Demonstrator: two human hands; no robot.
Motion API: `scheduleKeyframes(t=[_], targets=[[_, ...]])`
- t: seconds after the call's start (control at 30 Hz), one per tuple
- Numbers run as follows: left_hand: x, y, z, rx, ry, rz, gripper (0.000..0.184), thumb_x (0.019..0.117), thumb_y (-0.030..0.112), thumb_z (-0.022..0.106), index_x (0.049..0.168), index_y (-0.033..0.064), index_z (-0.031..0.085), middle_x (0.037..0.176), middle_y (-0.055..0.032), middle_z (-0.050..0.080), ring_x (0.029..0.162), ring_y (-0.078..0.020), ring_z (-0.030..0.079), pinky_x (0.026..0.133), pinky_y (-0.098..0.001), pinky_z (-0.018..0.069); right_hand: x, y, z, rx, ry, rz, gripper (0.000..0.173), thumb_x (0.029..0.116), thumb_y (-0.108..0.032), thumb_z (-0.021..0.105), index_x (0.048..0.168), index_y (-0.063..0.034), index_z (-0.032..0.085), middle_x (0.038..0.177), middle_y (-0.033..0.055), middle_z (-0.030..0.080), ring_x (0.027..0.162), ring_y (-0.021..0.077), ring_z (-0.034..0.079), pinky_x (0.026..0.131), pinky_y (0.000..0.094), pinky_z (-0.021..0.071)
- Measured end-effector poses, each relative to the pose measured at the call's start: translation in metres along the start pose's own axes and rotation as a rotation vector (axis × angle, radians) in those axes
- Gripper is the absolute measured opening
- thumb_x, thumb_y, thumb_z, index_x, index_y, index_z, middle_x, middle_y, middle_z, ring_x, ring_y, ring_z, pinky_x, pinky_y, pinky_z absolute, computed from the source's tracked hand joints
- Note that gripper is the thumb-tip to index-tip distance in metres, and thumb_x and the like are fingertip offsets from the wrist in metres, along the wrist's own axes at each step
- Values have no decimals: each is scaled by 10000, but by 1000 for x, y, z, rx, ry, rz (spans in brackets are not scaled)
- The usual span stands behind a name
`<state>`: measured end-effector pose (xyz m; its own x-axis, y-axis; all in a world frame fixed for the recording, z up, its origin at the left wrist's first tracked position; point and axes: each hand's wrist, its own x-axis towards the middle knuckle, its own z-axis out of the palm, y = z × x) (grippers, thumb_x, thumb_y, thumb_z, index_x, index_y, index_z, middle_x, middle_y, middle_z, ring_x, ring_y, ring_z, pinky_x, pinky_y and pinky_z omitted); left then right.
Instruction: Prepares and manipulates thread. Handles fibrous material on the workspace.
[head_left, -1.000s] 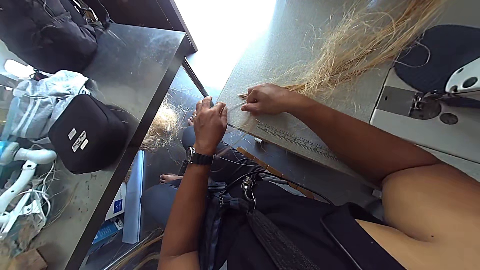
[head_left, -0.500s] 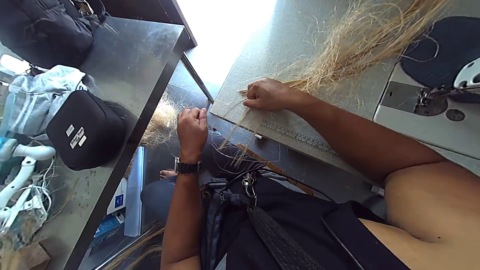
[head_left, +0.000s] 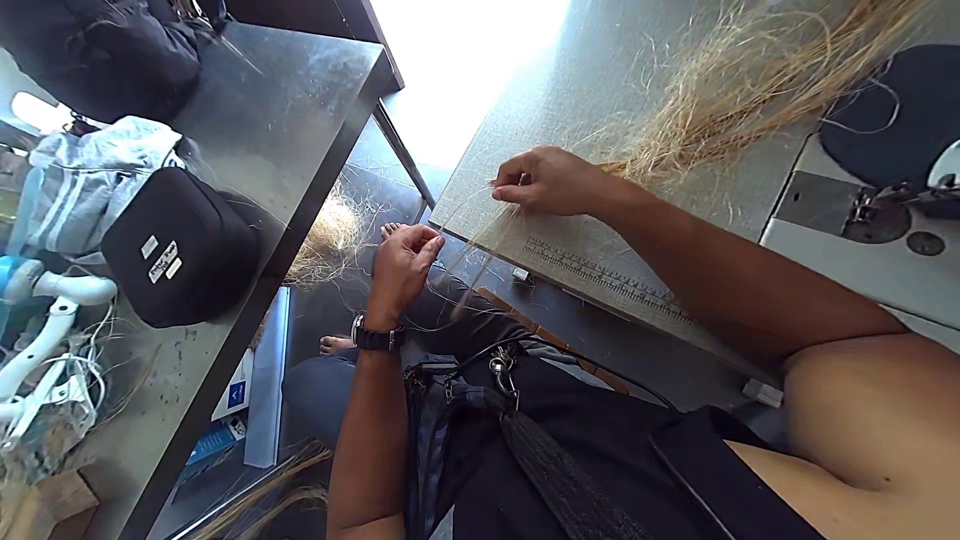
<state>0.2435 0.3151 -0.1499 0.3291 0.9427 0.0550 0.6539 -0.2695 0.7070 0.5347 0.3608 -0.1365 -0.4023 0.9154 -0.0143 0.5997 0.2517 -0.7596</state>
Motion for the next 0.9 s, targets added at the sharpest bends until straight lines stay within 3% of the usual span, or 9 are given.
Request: scheduleKeyframes(t=[0.1, 0.2, 0.37, 0.47, 0.53, 0.73, 0.8, 0.83, 0.9], targets=[[-2, 2, -3, -137, 26, 8, 172, 1027, 268, 630, 1030, 131, 734, 898, -4, 696, 757, -102, 643, 671, -313, 538, -8, -19, -3, 118, 240, -147, 191, 1019, -230, 604, 954, -89, 714, 754, 7, 659, 625, 90, 615, 609, 313, 539], [-4, 5, -1, -285, 20, 29, 172, 1032, 266, 624, 1039, 130, 729, 859, -7, 696, 700, -101, 637, 634, -279, 548, -15, -35, -8, 146, 266, -258, 148, 1015, -200, 613, 1010, -108, 729, 804, -26, 692, 619, 37, 617, 576, 236, 546], [-4, 14, -1, -458, -59, 118, 162, 1047, 192, 591, 1047, 80, 709, 927, -28, 709, 794, -119, 691, 751, -302, 605, -12, -32, 1, -45, 92, -308, 232, 974, -174, 662, 1188, -121, 733, 1194, 51, 691, 721, 108, 617, 649, 301, 548], [-3, 14, -3, -513, -79, 152, 185, 1062, 194, 560, 1032, 74, 698, 943, -30, 710, 814, -127, 700, 780, -319, 615, -11, -29, 6, -38, 33, -273, 175, 987, -147, 661, 1143, -109, 730, 954, 30, 715, 731, 110, 656, 704, 309, 576], [-4, 12, -3, -516, -38, 135, 207, 1069, 208, 542, 1027, 83, 701, 921, -25, 707, 789, -128, 694, 761, -320, 612, -11, -29, 5, 28, 31, -230, 109, 1002, -127, 643, 1057, -87, 728, 814, 20, 704, 676, 98, 669, 668, 297, 591], [-3, -6, 1, -325, 138, -112, 222, 1068, 307, 563, 1060, 125, 690, 870, -31, 699, 712, -136, 677, 664, -321, 593, -16, -36, -23, 178, -78, -25, 97, 1044, -147, 611, 1046, -79, 680, 799, 29, 741, 621, 125, 710, 584, 296, 620], [-3, -9, 1, -168, 186, -195, 292, 1033, 332, 623, 1264, 160, 677, 1034, -71, 714, 834, -189, 679, 722, -403, 564, -16, -36, -26, 175, -75, -17, 155, 1060, -181, 590, 1031, -88, 710, 817, 15, 752, 620, 111, 710, 575, 282, 619], [-3, -10, 1, -92, 220, -210, 378, 1019, 361, 632, 1350, 179, 641, 1171, -92, 687, 988, -229, 673, 829, -470, 556, -15, -35, -26, 169, -56, -23, 189, 1067, -202, 580, 1034, -92, 730, 823, 7, 755, 615, 102, 704, 568, 275, 613], [-4, -8, -4, -8, 332, -180, 445, 1026, 392, 597, 1410, 168, 599, 1349, -123, 617, 1201, -283, 618, 972, -536, 515, -15, -33, -24, 185, 20, -59, 224, 1074, -228, 565, 1045, -102, 747, 824, -9, 756, 595, 86, 690, 541, 261, 600]])
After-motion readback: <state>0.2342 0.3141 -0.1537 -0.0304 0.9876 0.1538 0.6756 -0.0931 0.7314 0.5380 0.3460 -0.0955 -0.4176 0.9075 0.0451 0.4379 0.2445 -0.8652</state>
